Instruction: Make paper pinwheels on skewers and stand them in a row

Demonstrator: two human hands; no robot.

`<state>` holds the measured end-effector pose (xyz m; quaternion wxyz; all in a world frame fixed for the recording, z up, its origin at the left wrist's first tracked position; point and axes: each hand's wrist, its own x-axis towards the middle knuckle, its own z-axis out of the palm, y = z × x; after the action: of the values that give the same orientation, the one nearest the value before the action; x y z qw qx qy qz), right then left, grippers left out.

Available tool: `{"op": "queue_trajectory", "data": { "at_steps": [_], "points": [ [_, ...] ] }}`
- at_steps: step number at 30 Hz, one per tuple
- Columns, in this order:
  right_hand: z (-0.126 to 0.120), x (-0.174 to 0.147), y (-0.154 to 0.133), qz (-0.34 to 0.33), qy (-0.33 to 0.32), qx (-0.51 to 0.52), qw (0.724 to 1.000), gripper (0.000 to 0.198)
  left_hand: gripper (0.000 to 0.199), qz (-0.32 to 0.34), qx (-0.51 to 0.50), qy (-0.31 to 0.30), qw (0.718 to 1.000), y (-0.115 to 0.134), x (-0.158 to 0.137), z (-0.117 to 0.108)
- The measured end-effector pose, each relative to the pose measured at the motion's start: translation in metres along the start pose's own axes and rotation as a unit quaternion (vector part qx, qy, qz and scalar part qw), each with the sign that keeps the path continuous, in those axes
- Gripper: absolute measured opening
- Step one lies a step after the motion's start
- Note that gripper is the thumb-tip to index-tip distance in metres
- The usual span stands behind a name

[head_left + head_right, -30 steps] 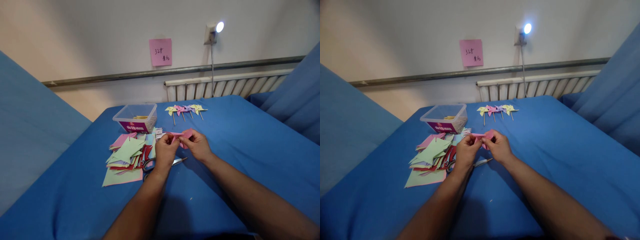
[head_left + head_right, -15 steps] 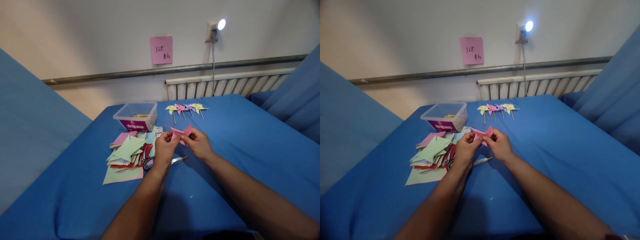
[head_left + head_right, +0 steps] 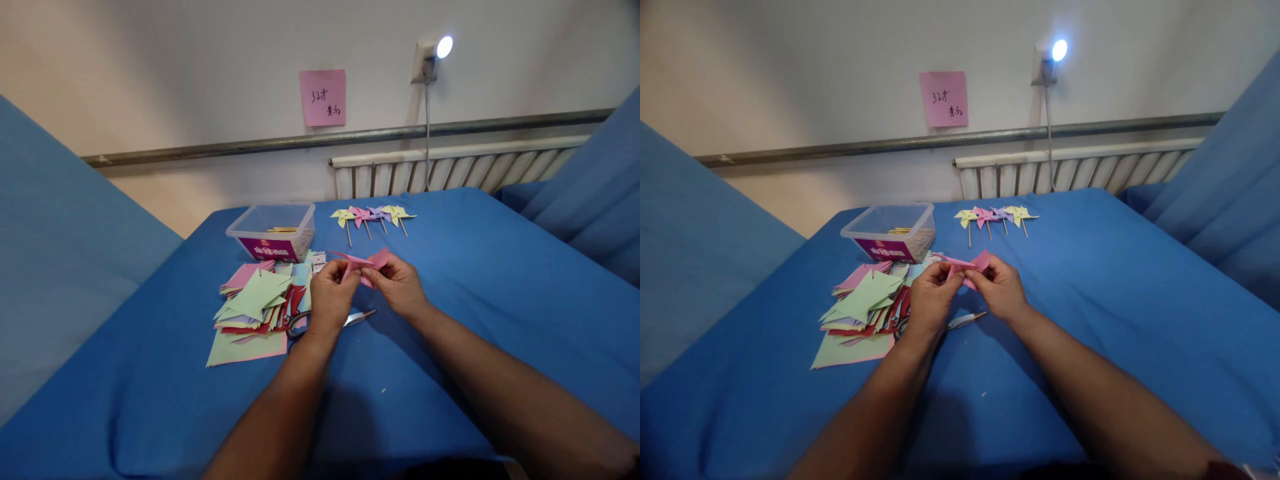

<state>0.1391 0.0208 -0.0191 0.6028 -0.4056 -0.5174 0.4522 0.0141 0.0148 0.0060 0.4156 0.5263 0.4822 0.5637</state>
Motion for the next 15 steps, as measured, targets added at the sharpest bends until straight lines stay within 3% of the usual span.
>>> {"op": "queue_trajectory", "data": {
  "at_steps": [15],
  "points": [
    [0.0026, -0.0045, 0.0031, -0.032, 0.037, -0.057, 0.997, 0.020, 0.015, 0.008, 0.049, 0.040, 0.998, -0.0021, -0.0039, 0.0030]
  ]
}}
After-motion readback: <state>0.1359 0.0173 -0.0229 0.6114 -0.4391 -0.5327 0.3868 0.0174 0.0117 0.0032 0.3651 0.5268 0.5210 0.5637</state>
